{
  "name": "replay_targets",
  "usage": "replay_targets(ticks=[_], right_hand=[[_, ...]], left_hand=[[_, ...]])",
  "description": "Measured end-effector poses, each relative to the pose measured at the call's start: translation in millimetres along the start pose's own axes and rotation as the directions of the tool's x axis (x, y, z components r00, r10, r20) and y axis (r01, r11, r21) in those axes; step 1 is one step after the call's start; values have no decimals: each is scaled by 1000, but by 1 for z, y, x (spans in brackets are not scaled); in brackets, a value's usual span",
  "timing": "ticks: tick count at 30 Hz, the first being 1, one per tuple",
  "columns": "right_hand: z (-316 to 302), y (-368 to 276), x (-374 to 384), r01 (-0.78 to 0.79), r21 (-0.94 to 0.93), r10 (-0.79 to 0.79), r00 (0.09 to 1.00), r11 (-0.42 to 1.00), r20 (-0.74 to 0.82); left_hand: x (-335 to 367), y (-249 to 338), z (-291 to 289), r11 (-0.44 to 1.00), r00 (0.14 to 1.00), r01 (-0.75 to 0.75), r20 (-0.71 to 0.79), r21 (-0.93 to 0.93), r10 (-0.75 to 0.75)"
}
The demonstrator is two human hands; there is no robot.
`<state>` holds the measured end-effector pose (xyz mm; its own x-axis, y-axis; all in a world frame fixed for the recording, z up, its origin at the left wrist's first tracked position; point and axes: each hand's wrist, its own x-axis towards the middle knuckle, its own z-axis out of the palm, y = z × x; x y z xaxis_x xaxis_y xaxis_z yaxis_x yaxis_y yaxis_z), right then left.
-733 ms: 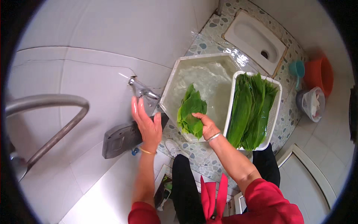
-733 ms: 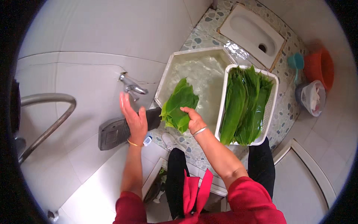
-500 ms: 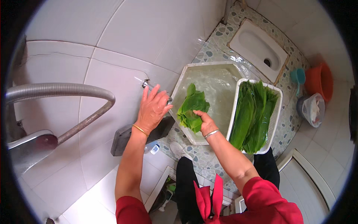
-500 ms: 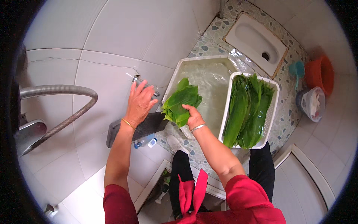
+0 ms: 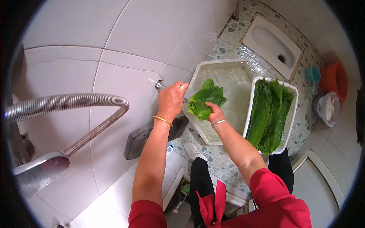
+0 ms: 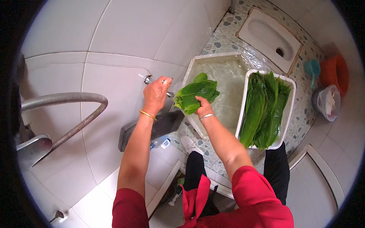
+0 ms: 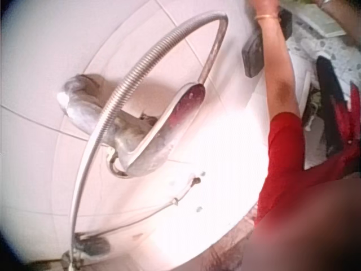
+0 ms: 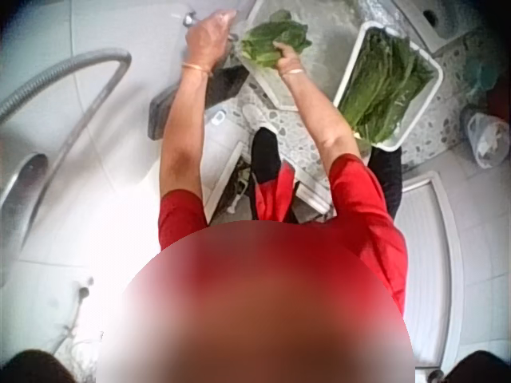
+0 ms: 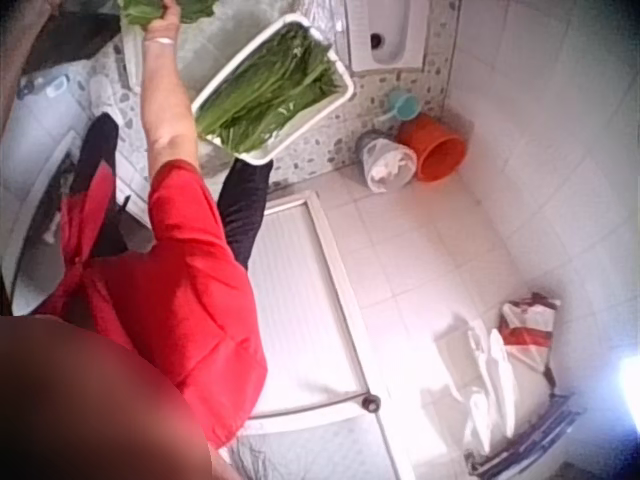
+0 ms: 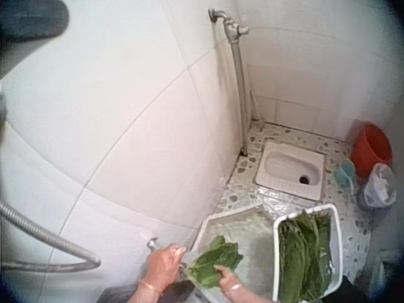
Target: Washing large green leaves in a tub of water and transferring them to a basket.
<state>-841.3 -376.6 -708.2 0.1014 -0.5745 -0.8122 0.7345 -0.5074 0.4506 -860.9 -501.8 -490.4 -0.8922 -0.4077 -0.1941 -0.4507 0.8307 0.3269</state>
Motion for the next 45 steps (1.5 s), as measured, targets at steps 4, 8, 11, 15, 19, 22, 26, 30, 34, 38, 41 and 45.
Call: replay_targets(ticks=[4,8,11,15,19,22,26,30,34,38,41,45], right_hand=[[10,3,12,-6,48,8,999,999,-32],[25,-2,23,46,124,-51,998,991,37],[40,0,18,-14,168,-1,996,986,91],[47,-6,15,-24,132,5,989,991,146],[51,-5,16,-25,153,-11,973,988,232],[65,9,16,5,197,-31,991,980,130],[58,2,44,90,207,-130,973,974,192],[49,-2,45,75,189,-121,962,979,245],[46,1,24,34,174,-71,976,984,207],[41,5,4,60,43,-67,984,997,167],[25,4,4,46,12,-48,986,999,158],[-4,-1,24,-90,-8,90,977,996,191]], left_hand=[[3,1,5,996,999,31,-11,80,-30],[8,2,11,998,998,6,-70,69,-1],[11,0,11,999,995,-10,-97,45,14],[14,4,13,1000,994,-23,-111,-3,23],[14,0,13,998,989,-50,-142,-35,45],[13,-6,11,999,983,-40,-179,-19,36],[17,-1,17,999,980,-35,-197,-25,29],[16,0,21,999,980,-40,-197,-28,34],[15,-1,22,1000,974,5,-226,-28,-11],[14,-4,22,999,970,-26,-244,-36,17],[13,-5,25,998,969,-41,-245,-40,30],[12,-5,26,998,968,-45,-251,-46,32]])
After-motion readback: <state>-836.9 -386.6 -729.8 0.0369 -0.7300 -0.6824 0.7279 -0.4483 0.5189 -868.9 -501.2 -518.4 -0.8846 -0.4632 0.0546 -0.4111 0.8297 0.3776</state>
